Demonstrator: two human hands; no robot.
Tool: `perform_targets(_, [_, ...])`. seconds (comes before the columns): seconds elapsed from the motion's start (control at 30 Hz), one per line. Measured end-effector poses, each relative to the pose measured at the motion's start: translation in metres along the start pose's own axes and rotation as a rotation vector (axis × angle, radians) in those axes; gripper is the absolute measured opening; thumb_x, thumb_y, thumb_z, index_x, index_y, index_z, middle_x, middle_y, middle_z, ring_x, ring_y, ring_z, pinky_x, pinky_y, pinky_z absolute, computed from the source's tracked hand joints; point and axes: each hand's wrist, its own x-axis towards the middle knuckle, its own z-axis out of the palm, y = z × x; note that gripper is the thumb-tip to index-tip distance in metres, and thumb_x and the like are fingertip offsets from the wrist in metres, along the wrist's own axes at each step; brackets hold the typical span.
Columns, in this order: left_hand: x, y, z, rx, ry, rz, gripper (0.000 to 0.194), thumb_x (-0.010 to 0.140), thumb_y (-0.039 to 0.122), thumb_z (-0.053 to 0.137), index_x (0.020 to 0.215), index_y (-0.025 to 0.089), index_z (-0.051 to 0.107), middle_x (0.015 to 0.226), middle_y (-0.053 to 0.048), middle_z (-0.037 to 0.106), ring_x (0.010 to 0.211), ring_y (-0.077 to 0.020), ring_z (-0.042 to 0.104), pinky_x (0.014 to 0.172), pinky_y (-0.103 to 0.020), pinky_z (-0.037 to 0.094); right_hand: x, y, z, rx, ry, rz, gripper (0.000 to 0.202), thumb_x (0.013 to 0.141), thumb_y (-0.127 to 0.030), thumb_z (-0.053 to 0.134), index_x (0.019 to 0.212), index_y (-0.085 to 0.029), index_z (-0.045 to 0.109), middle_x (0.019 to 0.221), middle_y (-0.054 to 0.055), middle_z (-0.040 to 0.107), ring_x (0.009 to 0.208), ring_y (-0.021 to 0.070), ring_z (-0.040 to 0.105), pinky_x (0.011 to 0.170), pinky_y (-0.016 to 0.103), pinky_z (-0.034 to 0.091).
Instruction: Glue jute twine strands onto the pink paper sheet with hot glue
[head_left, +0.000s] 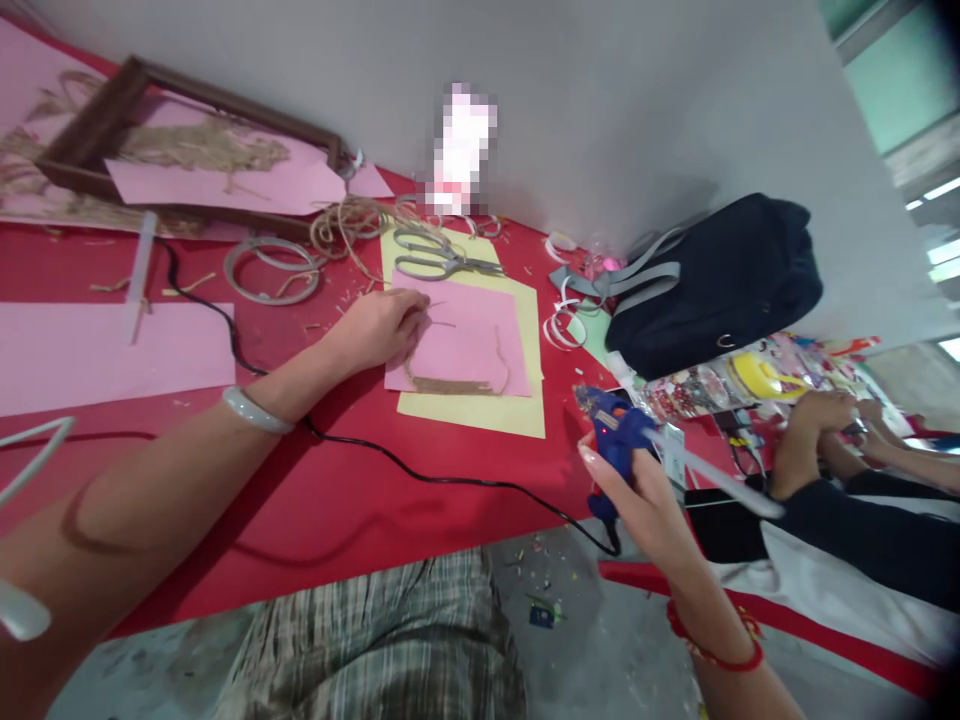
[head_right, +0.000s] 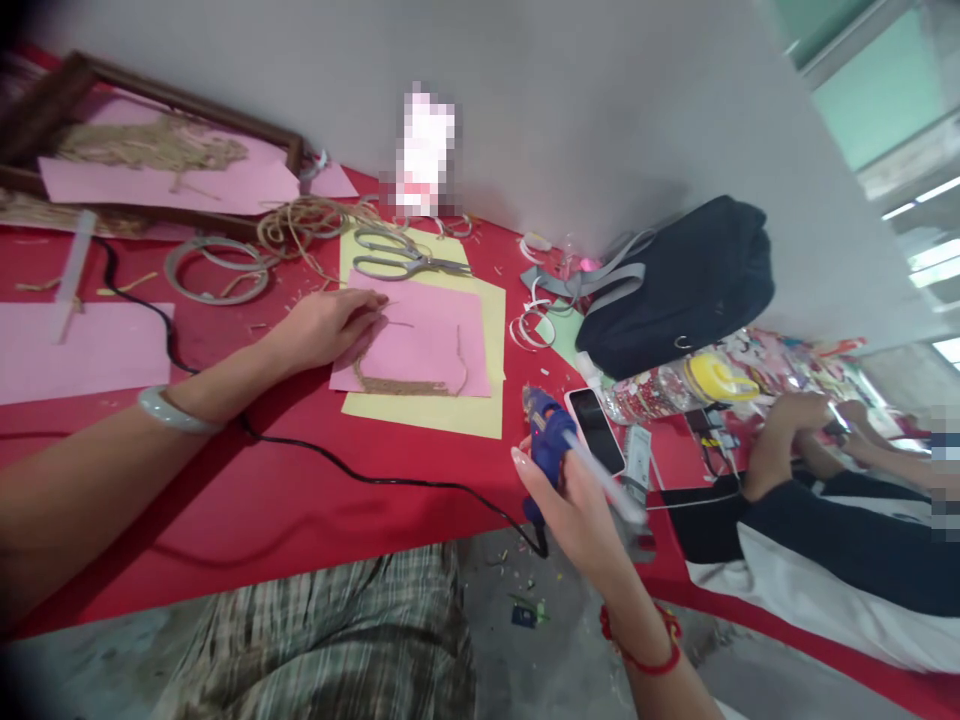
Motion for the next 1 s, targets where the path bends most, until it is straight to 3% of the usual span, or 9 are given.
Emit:
perform_targets(0.1, [0.001, 0.004, -0.007, -0.068, -0.003, -0.037, 0.033, 0.101, 0.039, 0.054, 0.115, 0.023, 0.079, 0.118, -0.012, 0.083, 0.104, -0.0323, 0.079, 0.093, -0.046, 0.063, 0.015, 0.010, 0.019, -0.234, 0.201, 0.023, 0.038, 0.093, -0.063, 0.068, 0.092, -0.027, 0.057, 0.082, 0.008, 0.069, 0.077, 0.0282, 0.066, 0.067, 0.039, 0.050])
perform_targets(0.23, [0.008, 0.024, -0.014, -0.313, 0.028, -0.142, 0.035, 0.093, 0.047, 0.068, 0.103, 0.018, 0.085, 0.110, -0.014, 0.084, 0.099, -0.0292, 0.077, 0.093, -0.041, 0.061, 0.033, 0.036, 0.045, -0.541, 0.380, -0.001, 0.039, 0.091, -0.060, 0.068, 0.097, -0.023, 0.059, 0.085, 0.013, 0.072, 0.073, 0.0304, 0.069, 0.062, 0.037, 0.045])
perform_targets(0.37, [0.011, 0.059, -0.013, -0.716, -0.066, -0.346, 0.044, 0.083, 0.054, 0.081, 0.102, 0.015, 0.086, 0.092, -0.011, 0.083, 0.078, -0.0196, 0.071, 0.075, -0.032, 0.059, 0.039, 0.054, 0.046, -0.645, 0.295, 0.010, 0.043, 0.093, -0.058, 0.068, 0.107, -0.017, 0.064, 0.097, 0.018, 0.076, 0.085, 0.0342, 0.075, 0.066, 0.038, 0.051])
perform_targets(0.53, [0.009, 0.097, -0.012, -0.885, -0.171, -0.415, 0.042, 0.074, 0.046, 0.090, 0.100, 0.015, 0.081, 0.082, -0.006, 0.080, 0.071, -0.0159, 0.071, 0.070, -0.028, 0.058, 0.043, 0.033, -0.001, -0.356, 0.044, -0.167, 0.034, 0.096, -0.054, 0.070, 0.106, -0.022, 0.072, 0.095, 0.011, 0.078, 0.081, 0.0278, 0.072, 0.075, 0.040, 0.056])
perform_targets(0.63, [0.008, 0.116, -0.010, -0.918, -0.211, -0.403, 0.037, 0.075, 0.037, 0.088, 0.101, 0.016, 0.073, 0.075, -0.004, 0.078, 0.071, -0.0178, 0.075, 0.067, -0.027, 0.059, 0.064, 0.008, -0.016, -0.081, 0.026, -0.213, 0.032, 0.094, -0.054, 0.072, 0.100, -0.023, 0.075, 0.084, 0.005, 0.073, 0.068, 0.0198, 0.065, 0.069, 0.036, 0.053])
perform_targets(0.73, [0.011, 0.133, -0.002, -0.937, -0.197, -0.370, 0.030, 0.077, 0.029, 0.084, 0.095, 0.018, 0.063, 0.073, -0.002, 0.077, 0.069, -0.0173, 0.076, 0.065, -0.025, 0.059, 0.101, -0.011, -0.001, 0.296, -0.021, -0.188, 0.037, 0.090, -0.052, 0.077, 0.109, -0.020, 0.074, 0.082, 0.003, 0.073, 0.058, 0.0140, 0.061, 0.058, 0.031, 0.051])
perform_targets(0.83, [0.016, 0.143, 0.009, -0.927, -0.166, -0.347, 0.029, 0.079, 0.030, 0.082, 0.091, 0.020, 0.057, 0.072, 0.000, 0.074, 0.064, -0.0154, 0.073, 0.061, -0.025, 0.057, 0.133, -0.020, 0.030, 0.546, -0.069, -0.181, 0.037, 0.081, -0.052, 0.085, 0.095, -0.020, 0.073, 0.077, 0.002, 0.072, 0.054, 0.0124, 0.059, 0.052, 0.028, 0.047])
perform_targets(0.9, [0.018, 0.143, 0.012, -0.905, -0.162, -0.340, 0.030, 0.080, 0.033, 0.081, 0.090, 0.020, 0.056, 0.073, 0.000, 0.073, 0.064, -0.0155, 0.072, 0.060, -0.024, 0.056, 0.143, -0.019, 0.043, 0.636, -0.054, -0.192, 0.039, 0.077, -0.053, 0.089, 0.085, -0.019, 0.072, 0.075, 0.002, 0.072, 0.055, 0.0117, 0.059, 0.051, 0.027, 0.047])
perform_targets(1.0, [0.016, 0.137, 0.007, -0.745, -0.205, -0.267, 0.027, 0.086, 0.036, 0.079, 0.097, 0.020, 0.060, 0.082, -0.003, 0.076, 0.073, -0.0174, 0.073, 0.066, -0.027, 0.056, 0.147, -0.012, 0.043, 0.661, 0.017, -0.213, 0.037, 0.077, -0.051, 0.090, 0.081, -0.019, 0.072, 0.073, 0.001, 0.071, 0.055, 0.0107, 0.059, 0.052, 0.026, 0.048])
